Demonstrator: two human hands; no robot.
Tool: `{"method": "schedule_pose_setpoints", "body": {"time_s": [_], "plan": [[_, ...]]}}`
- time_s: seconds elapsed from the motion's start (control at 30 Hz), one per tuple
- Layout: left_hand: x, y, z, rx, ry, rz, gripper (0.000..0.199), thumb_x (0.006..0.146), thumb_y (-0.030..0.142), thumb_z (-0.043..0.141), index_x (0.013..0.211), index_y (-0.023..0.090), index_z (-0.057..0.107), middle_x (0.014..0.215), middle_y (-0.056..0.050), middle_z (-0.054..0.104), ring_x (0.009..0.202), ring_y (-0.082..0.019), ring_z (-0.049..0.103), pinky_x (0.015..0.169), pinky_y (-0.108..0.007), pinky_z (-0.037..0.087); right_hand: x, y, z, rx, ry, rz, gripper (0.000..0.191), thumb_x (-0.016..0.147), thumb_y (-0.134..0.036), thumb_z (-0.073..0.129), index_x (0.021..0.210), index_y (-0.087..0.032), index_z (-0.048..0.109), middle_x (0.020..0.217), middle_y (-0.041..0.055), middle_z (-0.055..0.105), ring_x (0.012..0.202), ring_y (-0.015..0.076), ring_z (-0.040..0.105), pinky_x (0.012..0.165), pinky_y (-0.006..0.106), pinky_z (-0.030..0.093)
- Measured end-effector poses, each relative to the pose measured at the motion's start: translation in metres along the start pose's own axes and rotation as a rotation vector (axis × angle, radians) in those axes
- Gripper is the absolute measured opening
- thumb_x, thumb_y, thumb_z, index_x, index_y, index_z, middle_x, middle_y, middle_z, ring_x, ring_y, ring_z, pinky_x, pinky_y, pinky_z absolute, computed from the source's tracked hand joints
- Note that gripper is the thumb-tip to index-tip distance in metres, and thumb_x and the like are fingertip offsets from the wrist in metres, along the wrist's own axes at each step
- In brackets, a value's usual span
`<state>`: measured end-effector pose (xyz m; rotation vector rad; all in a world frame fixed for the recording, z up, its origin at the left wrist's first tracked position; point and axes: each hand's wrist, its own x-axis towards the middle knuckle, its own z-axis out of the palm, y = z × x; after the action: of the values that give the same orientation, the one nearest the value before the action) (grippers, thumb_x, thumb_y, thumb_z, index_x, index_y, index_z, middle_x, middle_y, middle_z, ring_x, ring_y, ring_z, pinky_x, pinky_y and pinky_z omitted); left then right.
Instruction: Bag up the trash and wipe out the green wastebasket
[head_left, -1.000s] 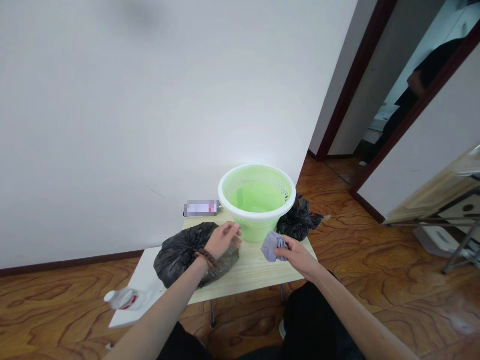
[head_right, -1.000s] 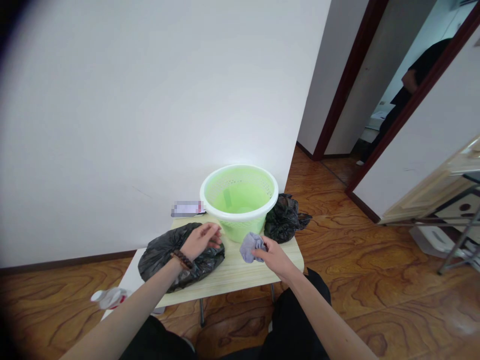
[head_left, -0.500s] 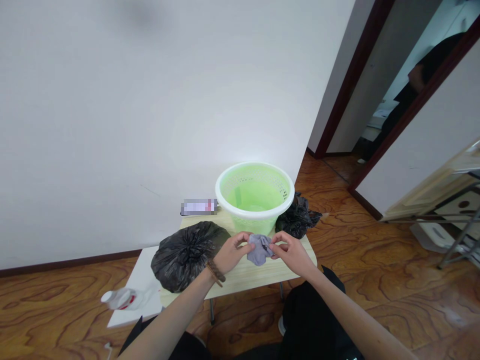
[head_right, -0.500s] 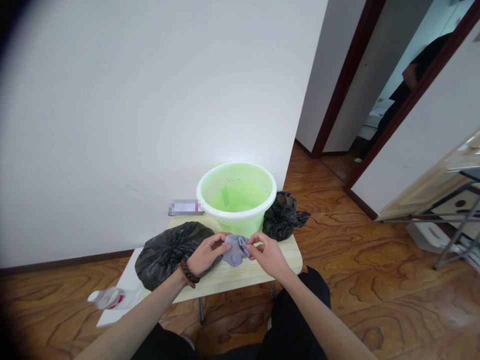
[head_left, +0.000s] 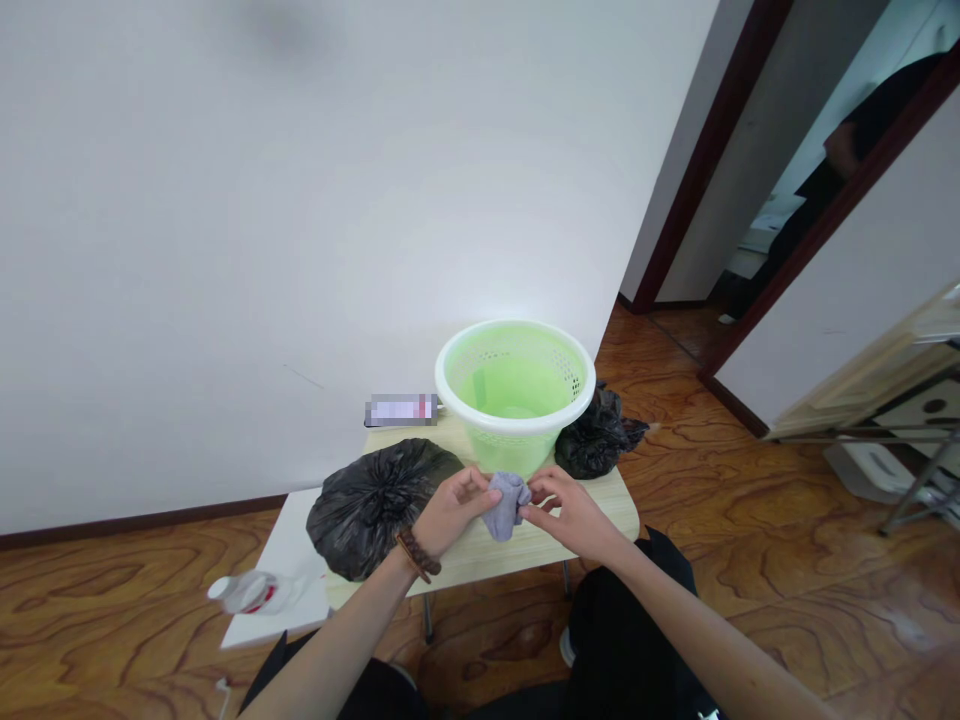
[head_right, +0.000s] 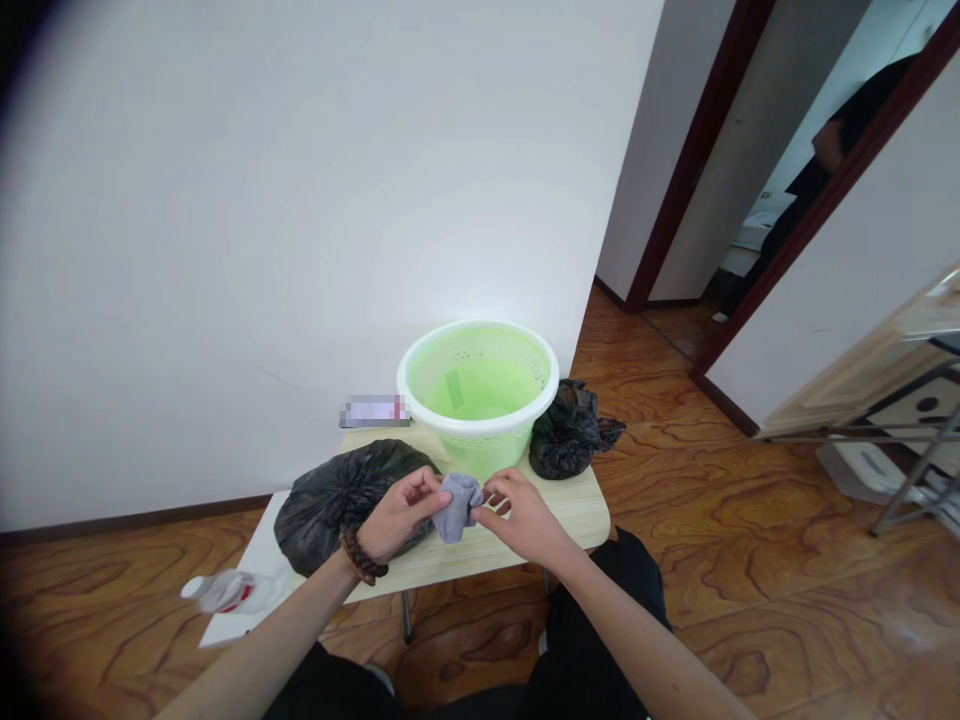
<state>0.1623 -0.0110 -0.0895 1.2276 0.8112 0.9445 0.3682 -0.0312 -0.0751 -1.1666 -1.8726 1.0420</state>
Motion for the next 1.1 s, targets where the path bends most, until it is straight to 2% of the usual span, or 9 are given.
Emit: {"method": "schedule_pose_setpoints", "body": {"time_s": [0.1,0.23,0.3,0.4,0.5,0.7,0.83,0.9,1.1], "plan": [[-0.004,0.005,0.002,-0.018,0.006,0.022,0.016,0.073,0.022,0.059,0.07,0.016,0.044,0.092,-0.005,0.062,0.082,-0.014,0.057,0.075,-0.03,0.041,0.0,-0.005,-0.001,-0.026,0.014,-0.021,0.008,0.078,-0.026,0.053,0.08,-0.019,0.057,0.092,0.0033,0.048,0.075,0.0107,0.053,0.066,0.024,0.047],[-0.008,0.018,0.005,0.027,0.035,0.102,0.019,0.073,0.019,0.059,0.065,0.015,0.042,0.126,-0.01,0.046,0.103,-0.019,0.05,0.084,-0.033,0.038,0.003,-0.012,-0.005,-0.007,0.054,-0.024,0.007,0.079,-0.024,0.051,0.08,-0.019,0.056,0.09,0.0027,0.048,0.074,0.0107,0.052,0.065,0.024,0.045],[-0.008,0.022,0.004,0.04,0.043,0.122,0.02,0.074,0.019,0.058,0.065,0.016,0.04,0.123,-0.01,0.049,0.102,-0.019,0.05,0.083,-0.032,0.038,0.005,-0.015,-0.007,0.02,0.073,-0.021,0.008,0.08,-0.024,0.049,0.081,-0.019,0.054,0.089,0.0023,0.049,0.072,0.0103,0.052,0.063,0.024,0.043],[-0.005,0.021,0.0,0.042,0.054,0.106,0.019,0.075,0.021,0.056,0.067,0.017,0.039,0.095,-0.005,0.059,0.085,-0.015,0.054,0.075,-0.029,0.041,0.007,-0.018,-0.009,0.066,0.07,0.026,0.009,0.081,-0.026,0.047,0.085,-0.019,0.052,0.079,0.0001,0.052,0.066,0.0103,0.051,0.061,0.024,0.041],[-0.002,0.017,-0.003,0.15,0.116,0.094,0.02,0.074,0.024,0.056,0.068,0.018,0.038,0.072,0.002,0.054,0.067,-0.01,0.05,0.064,-0.024,0.04,0.007,-0.019,-0.009,0.127,0.035,0.084,0.01,0.083,-0.027,0.044,0.086,-0.02,0.05,0.067,-0.0023,0.052,0.062,0.011,0.05,0.06,0.024,0.04],[0.001,0.014,0.006,0.456,0.295,0.157,0.013,0.073,0.027,0.055,0.078,0.018,0.047,0.079,0.0,0.051,0.069,-0.012,0.048,0.064,-0.025,0.041,0.004,-0.014,-0.005,0.13,0.081,0.095,0.011,0.081,-0.029,0.043,0.078,-0.019,0.047,0.068,-0.0009,0.053,0.063,0.0121,0.05,0.058,0.024,0.04],[0.003,0.019,0.011,0.423,0.157,0.146,0.028,0.076,0.024,0.05,0.103,0.019,0.052,0.086,-0.002,0.052,0.078,-0.013,0.05,0.069,-0.026,0.042,0.004,-0.01,-0.005,0.122,0.072,0.075,0.011,0.082,-0.028,0.042,0.079,-0.019,0.048,0.068,-0.001,0.052,0.064,0.0119,0.05,0.059,0.024,0.04],[0.004,0.021,0.009,0.327,0.071,0.082,0.032,0.08,0.026,0.043,0.11,0.018,0.051,0.081,-0.001,0.053,0.071,-0.013,0.051,0.066,-0.027,0.042,0.003,-0.01,-0.007,0.087,0.105,0.041,0.01,0.082,-0.027,0.043,0.08,-0.019,0.05,0.072,-0.0003,0.052,0.068,0.0124,0.05,0.062,0.025,0.04],[0.001,0.014,0.007,0.333,-0.098,0.018,0.031,0.081,0.032,0.045,0.107,0.016,0.054,0.068,-0.001,0.055,0.063,-0.012,0.052,0.064,-0.028,0.043,0.004,-0.011,-0.012,0.021,0.157,0.013,0.009,0.08,-0.026,0.046,0.082,-0.02,0.052,0.079,0.0011,0.05,0.072,0.0129,0.049,0.063,0.025,0.04]]}}
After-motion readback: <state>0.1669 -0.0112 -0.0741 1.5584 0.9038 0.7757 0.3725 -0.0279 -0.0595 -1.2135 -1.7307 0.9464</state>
